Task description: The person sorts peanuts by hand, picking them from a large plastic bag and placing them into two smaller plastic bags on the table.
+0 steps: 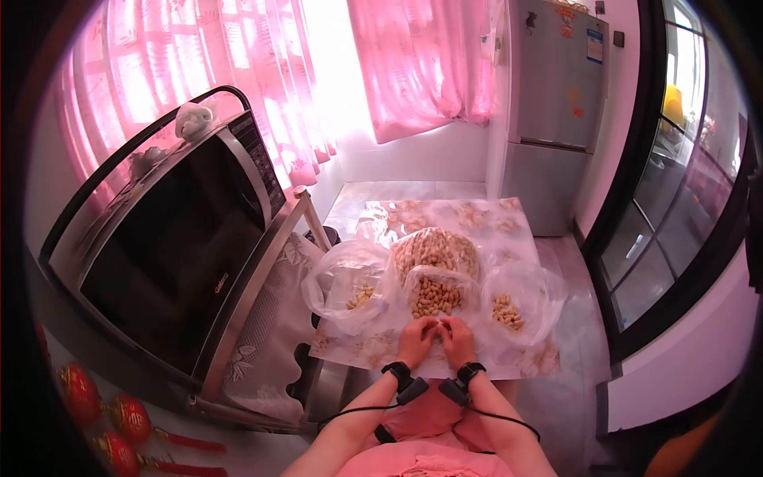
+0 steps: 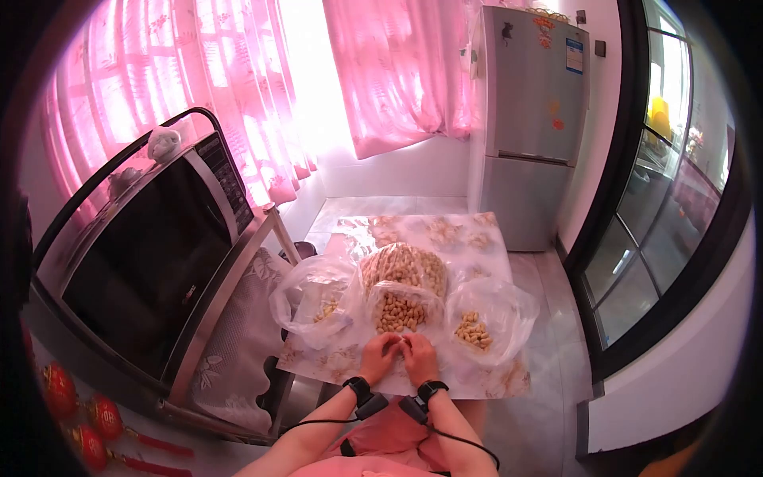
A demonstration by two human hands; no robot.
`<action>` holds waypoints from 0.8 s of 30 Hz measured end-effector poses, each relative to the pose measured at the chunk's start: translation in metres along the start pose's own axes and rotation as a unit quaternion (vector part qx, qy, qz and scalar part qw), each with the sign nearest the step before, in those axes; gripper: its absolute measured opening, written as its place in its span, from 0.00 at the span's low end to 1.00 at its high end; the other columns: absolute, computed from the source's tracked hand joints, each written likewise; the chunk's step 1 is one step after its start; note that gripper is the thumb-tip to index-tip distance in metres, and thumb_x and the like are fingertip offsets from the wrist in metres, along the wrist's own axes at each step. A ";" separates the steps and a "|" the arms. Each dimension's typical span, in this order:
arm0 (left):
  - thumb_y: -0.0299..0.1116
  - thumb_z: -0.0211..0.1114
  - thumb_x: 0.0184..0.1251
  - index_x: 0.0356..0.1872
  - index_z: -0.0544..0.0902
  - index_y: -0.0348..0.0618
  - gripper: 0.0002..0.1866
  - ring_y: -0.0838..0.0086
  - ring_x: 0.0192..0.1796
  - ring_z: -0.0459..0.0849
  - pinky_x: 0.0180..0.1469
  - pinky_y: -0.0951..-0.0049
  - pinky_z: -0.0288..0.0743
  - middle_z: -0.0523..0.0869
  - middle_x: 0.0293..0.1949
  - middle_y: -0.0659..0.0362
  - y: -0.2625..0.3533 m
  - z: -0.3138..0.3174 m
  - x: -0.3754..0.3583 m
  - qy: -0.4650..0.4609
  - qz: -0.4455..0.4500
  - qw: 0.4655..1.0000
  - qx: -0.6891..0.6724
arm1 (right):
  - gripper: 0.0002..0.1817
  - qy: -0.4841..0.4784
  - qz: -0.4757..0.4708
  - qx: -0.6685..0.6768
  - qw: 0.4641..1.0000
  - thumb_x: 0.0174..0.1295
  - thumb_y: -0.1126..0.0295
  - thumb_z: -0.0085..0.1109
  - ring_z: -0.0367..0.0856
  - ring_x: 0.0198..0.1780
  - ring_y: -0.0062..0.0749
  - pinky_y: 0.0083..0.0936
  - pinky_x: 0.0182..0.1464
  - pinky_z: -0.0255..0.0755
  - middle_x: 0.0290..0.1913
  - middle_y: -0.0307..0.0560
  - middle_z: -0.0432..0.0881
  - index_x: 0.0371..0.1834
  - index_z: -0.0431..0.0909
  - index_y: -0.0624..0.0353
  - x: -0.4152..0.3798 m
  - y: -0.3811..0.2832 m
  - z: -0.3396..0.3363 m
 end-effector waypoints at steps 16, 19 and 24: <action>0.31 0.69 0.67 0.42 0.84 0.39 0.08 0.57 0.40 0.89 0.44 0.62 0.81 0.89 0.36 0.50 -0.011 0.006 0.000 0.022 -0.051 0.998 0.022 | 0.13 -0.009 0.028 0.033 0.999 0.64 0.82 0.52 0.79 0.50 0.58 0.45 0.53 0.74 0.48 0.58 0.78 0.50 0.78 0.63 0.005 0.000 -0.002; 0.31 0.69 0.66 0.42 0.84 0.40 0.08 0.57 0.40 0.89 0.44 0.62 0.81 0.89 0.36 0.50 -0.012 0.006 0.000 0.022 -0.044 0.999 0.020 | 0.12 0.014 0.004 0.027 1.000 0.65 0.81 0.52 0.80 0.47 0.56 0.43 0.50 0.75 0.45 0.58 0.78 0.50 0.78 0.63 0.004 0.000 -0.001; 0.29 0.69 0.65 0.42 0.84 0.38 0.08 0.60 0.39 0.89 0.44 0.64 0.81 0.89 0.37 0.51 -0.008 0.003 0.000 0.019 -0.026 0.999 0.014 | 0.08 0.001 0.034 0.035 0.999 0.67 0.76 0.57 0.81 0.43 0.54 0.41 0.47 0.76 0.42 0.56 0.80 0.46 0.80 0.64 0.006 -0.005 -0.004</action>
Point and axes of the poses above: each hand's wrist, its own x-axis towards the middle knuckle, its own z-axis out of the palm, y = z × x, the point moved 5 cm from there along x, towards the middle knuckle
